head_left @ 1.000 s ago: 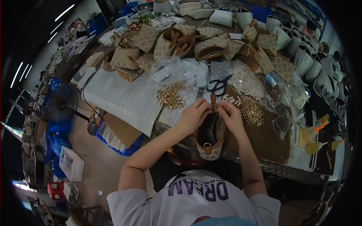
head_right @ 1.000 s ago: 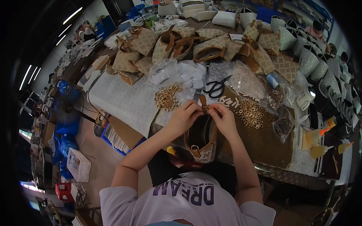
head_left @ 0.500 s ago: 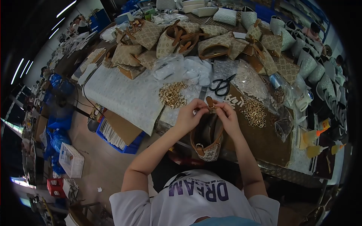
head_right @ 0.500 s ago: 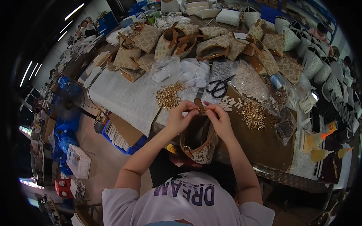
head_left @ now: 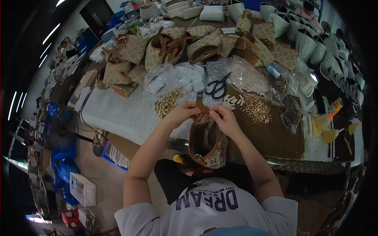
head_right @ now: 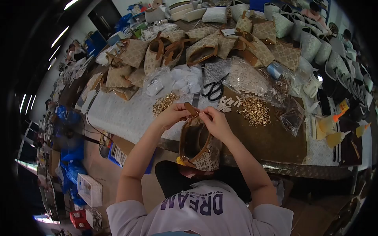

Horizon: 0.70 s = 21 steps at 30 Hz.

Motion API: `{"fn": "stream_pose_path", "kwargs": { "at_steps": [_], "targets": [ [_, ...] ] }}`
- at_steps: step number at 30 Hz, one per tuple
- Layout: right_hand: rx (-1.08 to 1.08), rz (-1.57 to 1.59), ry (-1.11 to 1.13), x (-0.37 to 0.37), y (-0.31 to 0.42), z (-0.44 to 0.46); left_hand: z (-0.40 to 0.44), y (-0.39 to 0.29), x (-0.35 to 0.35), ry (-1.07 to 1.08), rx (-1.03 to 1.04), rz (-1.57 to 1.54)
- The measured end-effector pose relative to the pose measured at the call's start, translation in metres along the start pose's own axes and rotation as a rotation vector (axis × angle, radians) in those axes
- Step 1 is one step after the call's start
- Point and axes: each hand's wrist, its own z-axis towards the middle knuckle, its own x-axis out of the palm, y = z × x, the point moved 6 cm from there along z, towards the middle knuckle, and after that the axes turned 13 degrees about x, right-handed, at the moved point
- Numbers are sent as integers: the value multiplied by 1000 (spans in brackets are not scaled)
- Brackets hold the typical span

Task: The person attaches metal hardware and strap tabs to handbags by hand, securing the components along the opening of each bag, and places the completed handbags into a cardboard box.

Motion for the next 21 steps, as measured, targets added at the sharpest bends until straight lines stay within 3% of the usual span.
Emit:
{"fn": "stream_pose_path", "kwargs": {
  "at_steps": [2,9,18,21],
  "targets": [
    [-56,86,-25,1,5,-3,5,1,-5,61,-36,69],
    [73,55,24,0,0,0,14,-33,7,137,16,200],
    [84,69,-35,1,1,0,10,-22,3,272,-114,-338],
    [70,44,-97,-2,-2,2,11,-21,6,304,-99,-199]
  ]
}}
